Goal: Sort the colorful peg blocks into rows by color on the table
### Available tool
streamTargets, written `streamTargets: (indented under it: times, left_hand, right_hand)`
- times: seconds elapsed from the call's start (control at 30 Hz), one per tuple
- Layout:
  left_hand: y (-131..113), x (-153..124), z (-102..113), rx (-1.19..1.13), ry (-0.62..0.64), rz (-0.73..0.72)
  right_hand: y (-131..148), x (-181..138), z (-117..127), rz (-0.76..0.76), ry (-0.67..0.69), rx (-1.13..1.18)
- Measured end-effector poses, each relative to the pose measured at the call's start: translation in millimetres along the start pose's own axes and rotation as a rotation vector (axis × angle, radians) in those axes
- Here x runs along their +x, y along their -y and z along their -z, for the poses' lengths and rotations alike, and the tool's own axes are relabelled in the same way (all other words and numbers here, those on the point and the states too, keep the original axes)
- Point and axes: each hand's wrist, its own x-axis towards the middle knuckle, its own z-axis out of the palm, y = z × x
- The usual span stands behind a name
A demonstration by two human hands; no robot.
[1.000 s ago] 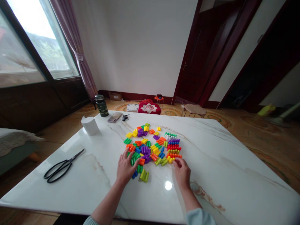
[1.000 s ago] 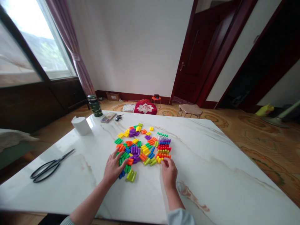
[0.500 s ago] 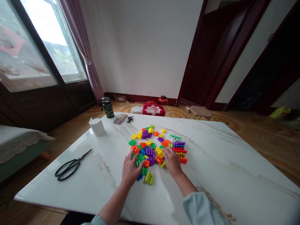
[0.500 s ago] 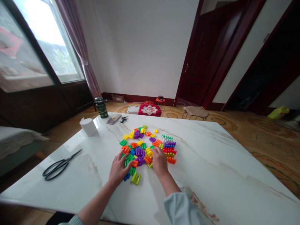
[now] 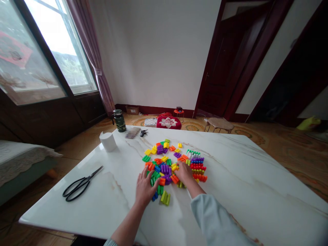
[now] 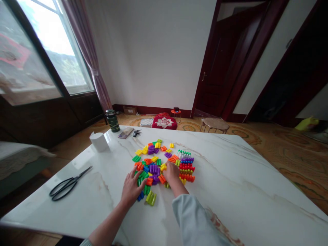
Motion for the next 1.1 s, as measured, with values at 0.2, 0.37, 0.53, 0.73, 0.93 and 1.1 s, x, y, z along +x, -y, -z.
streamTargets:
  times: [0.2,0.37,0.53,0.73,0.93,1.1]
  left_hand:
    - [-1,0,1,0.015,0.008,0.0]
    - [0,0,1,0.021,0.005,0.0]
    - [-1,1,3,0.029,0.008,-0.002]
    - [-1,2,2,0.005,0.0,-0.003]
    - [-11,-4,11,-0.016,-0.125,-0.045]
    - [-41,-22,12,-0.036,0.103,-0.295]
  right_hand:
    - [-14,-51,-2,0.284,-0.36,0.407]
    - [-42,-117,-12,0.325,-0.384,0.344]
    - [-65,-145,-19,0.235,-0.33,0.136]
    - [-70,-151,0,0.198,-0.161,0.103]
    - [-62,-149,8,0.267,-0.046,0.184]
    - [-82,-142,-4,0.163,-0.252,0.193]
